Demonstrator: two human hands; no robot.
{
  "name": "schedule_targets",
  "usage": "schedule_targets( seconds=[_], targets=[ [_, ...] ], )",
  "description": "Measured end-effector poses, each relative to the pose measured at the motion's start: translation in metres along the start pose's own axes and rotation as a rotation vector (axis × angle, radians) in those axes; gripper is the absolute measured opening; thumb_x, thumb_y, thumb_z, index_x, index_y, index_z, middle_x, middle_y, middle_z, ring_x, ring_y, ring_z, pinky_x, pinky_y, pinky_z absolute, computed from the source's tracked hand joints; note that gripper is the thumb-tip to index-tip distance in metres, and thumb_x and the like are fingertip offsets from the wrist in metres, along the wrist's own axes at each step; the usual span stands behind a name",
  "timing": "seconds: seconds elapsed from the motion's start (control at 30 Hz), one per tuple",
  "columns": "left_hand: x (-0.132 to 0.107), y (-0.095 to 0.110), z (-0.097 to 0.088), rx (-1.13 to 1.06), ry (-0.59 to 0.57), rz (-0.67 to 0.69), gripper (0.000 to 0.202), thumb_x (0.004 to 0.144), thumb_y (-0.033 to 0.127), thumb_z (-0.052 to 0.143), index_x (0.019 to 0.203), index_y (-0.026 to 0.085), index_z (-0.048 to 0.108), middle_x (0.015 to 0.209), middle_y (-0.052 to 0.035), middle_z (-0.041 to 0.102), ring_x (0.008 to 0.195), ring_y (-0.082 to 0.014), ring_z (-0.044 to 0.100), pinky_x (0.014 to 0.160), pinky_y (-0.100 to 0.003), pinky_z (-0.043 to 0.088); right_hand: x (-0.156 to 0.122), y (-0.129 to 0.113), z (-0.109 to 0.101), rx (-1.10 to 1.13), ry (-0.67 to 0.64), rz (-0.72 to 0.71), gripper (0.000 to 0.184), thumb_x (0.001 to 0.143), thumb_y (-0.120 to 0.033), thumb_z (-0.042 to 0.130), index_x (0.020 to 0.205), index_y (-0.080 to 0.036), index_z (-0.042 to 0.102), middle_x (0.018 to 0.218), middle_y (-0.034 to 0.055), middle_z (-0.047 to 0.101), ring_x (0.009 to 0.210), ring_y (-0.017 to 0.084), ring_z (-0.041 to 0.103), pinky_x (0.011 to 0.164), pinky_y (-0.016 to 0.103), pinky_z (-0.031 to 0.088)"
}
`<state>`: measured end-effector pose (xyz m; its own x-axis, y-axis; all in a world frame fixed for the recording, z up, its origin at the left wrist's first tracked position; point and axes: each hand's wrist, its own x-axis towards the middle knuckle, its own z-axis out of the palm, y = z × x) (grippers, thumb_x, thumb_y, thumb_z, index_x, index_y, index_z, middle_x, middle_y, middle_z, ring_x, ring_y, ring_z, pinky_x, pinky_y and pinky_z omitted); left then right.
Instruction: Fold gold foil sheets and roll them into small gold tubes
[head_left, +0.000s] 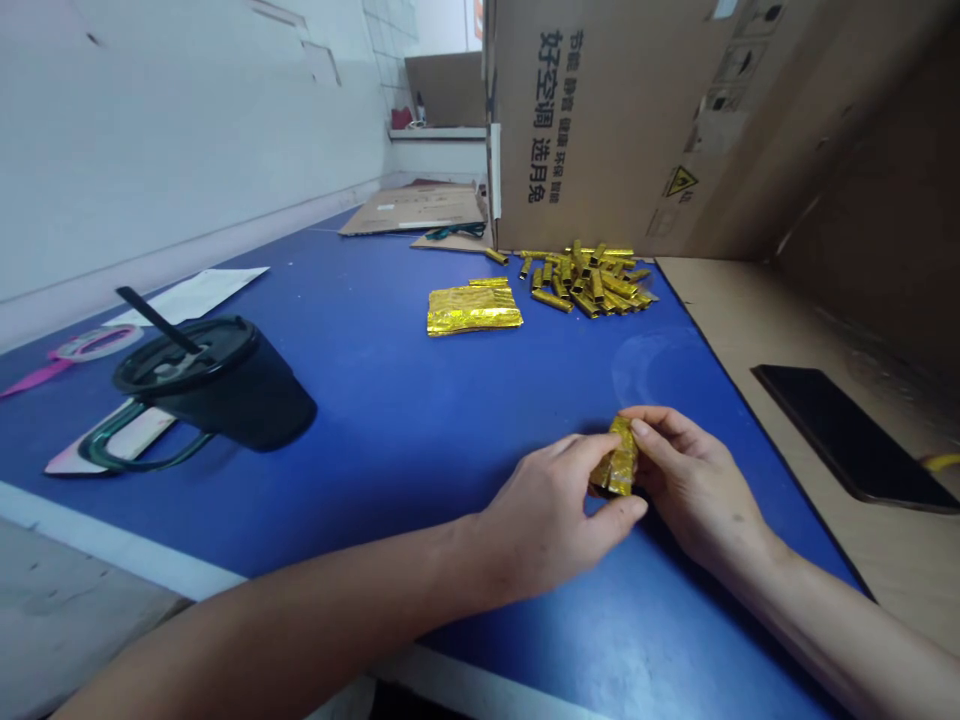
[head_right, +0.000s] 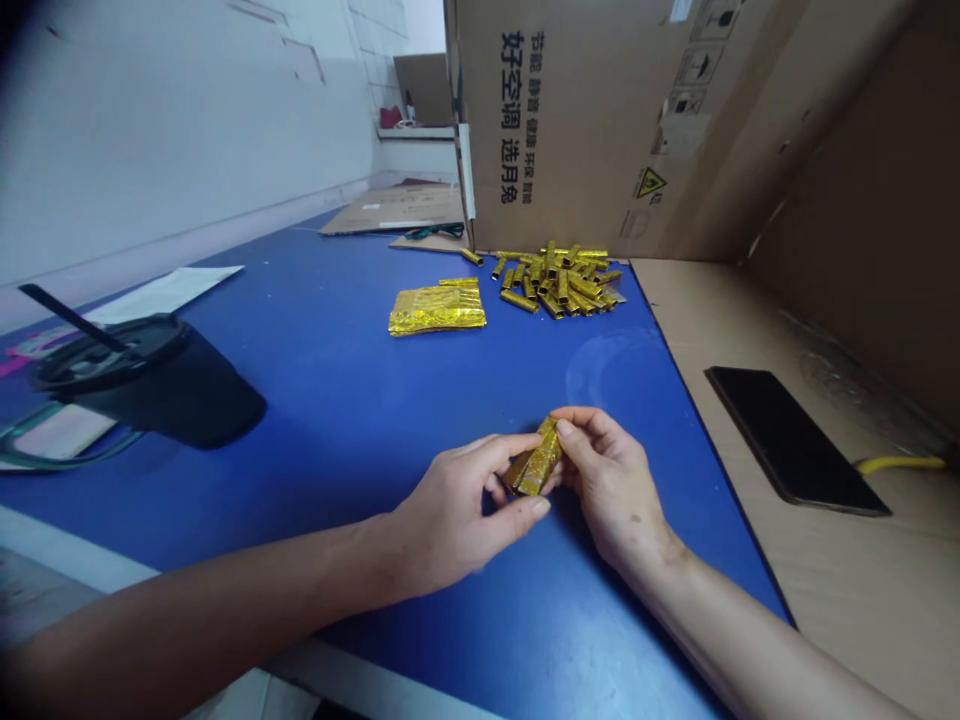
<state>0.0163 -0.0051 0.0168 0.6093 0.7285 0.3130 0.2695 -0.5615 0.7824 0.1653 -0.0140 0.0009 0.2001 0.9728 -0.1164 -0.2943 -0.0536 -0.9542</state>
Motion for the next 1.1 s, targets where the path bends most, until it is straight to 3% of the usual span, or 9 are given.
schedule_targets(
  seconds=[0.17, 0.37, 0.6, 0.87, 0.97, 1.1],
  targets=[
    [0.002, -0.003, 0.000, -0.013, 0.041, 0.016, 0.035, 0.075, 0.015, 0.050, 0.110, 0.016, 0.051, 0.099, -0.0052, 0.059, 0.089, -0.0168, 0.055, 0.076, -0.026, 0.045, -0.001, -0.002, 0.000, 0.038, -0.041, -0.030, 0.019, 0.069, -0.030, 0.064, 0.085, -0.021, 0.057, 0.064, -0.0019, 0.059, 0.049, 0.010, 0.054, 0.046, 0.023, 0.045],
    [0.002, -0.003, -0.001, -0.034, 0.074, 0.048, 0.030, 0.076, 0.015, 0.051, 0.106, 0.015, 0.053, 0.102, -0.0061, 0.058, 0.089, -0.0164, 0.054, 0.077, -0.026, 0.044, -0.003, -0.003, 0.002, 0.040, -0.138, -0.035, 0.031, 0.066, -0.026, 0.067, 0.095, -0.023, 0.054, 0.069, -0.0019, 0.059, 0.056, 0.012, 0.057, 0.052, 0.024, 0.047],
    [0.003, -0.008, -0.001, -0.206, 0.160, -0.066, 0.022, 0.079, 0.017, 0.048, 0.100, 0.014, 0.052, 0.087, -0.0038, 0.062, 0.077, -0.0129, 0.058, 0.069, -0.023, 0.046, -0.004, 0.000, -0.001, 0.034, -0.113, -0.175, 0.023, 0.067, -0.023, 0.067, 0.084, -0.022, 0.052, 0.065, -0.0030, 0.061, 0.052, 0.011, 0.058, 0.048, 0.022, 0.046],
    [0.007, -0.017, -0.001, -0.358, 0.134, -0.106, 0.020, 0.082, 0.021, 0.046, 0.101, 0.016, 0.051, 0.088, -0.0045, 0.061, 0.079, -0.0136, 0.058, 0.075, -0.027, 0.045, -0.004, 0.003, -0.008, -0.136, -0.149, -0.231, 0.018, 0.071, -0.026, 0.065, 0.088, -0.020, 0.060, 0.070, 0.0004, 0.065, 0.056, 0.012, 0.060, 0.056, 0.026, 0.048],
    [0.010, -0.020, -0.001, -0.403, 0.236, -0.150, 0.022, 0.078, 0.021, 0.052, 0.099, 0.017, 0.049, 0.091, -0.0037, 0.059, 0.078, -0.0129, 0.057, 0.072, -0.026, 0.045, -0.005, 0.002, -0.007, -0.151, -0.119, -0.258, 0.019, 0.070, -0.026, 0.065, 0.088, -0.020, 0.061, 0.073, 0.0012, 0.066, 0.059, 0.013, 0.061, 0.060, 0.027, 0.049],
    [0.015, -0.025, -0.002, -0.411, 0.335, -0.266, 0.018, 0.070, 0.025, 0.061, 0.082, 0.015, 0.053, 0.076, -0.0020, 0.058, 0.069, -0.0124, 0.054, 0.065, -0.025, 0.044, -0.007, 0.001, -0.005, -0.202, -0.045, -0.332, 0.020, 0.070, -0.028, 0.066, 0.088, -0.021, 0.061, 0.079, 0.0016, 0.066, 0.067, 0.015, 0.062, 0.067, 0.030, 0.049]
  ],
)
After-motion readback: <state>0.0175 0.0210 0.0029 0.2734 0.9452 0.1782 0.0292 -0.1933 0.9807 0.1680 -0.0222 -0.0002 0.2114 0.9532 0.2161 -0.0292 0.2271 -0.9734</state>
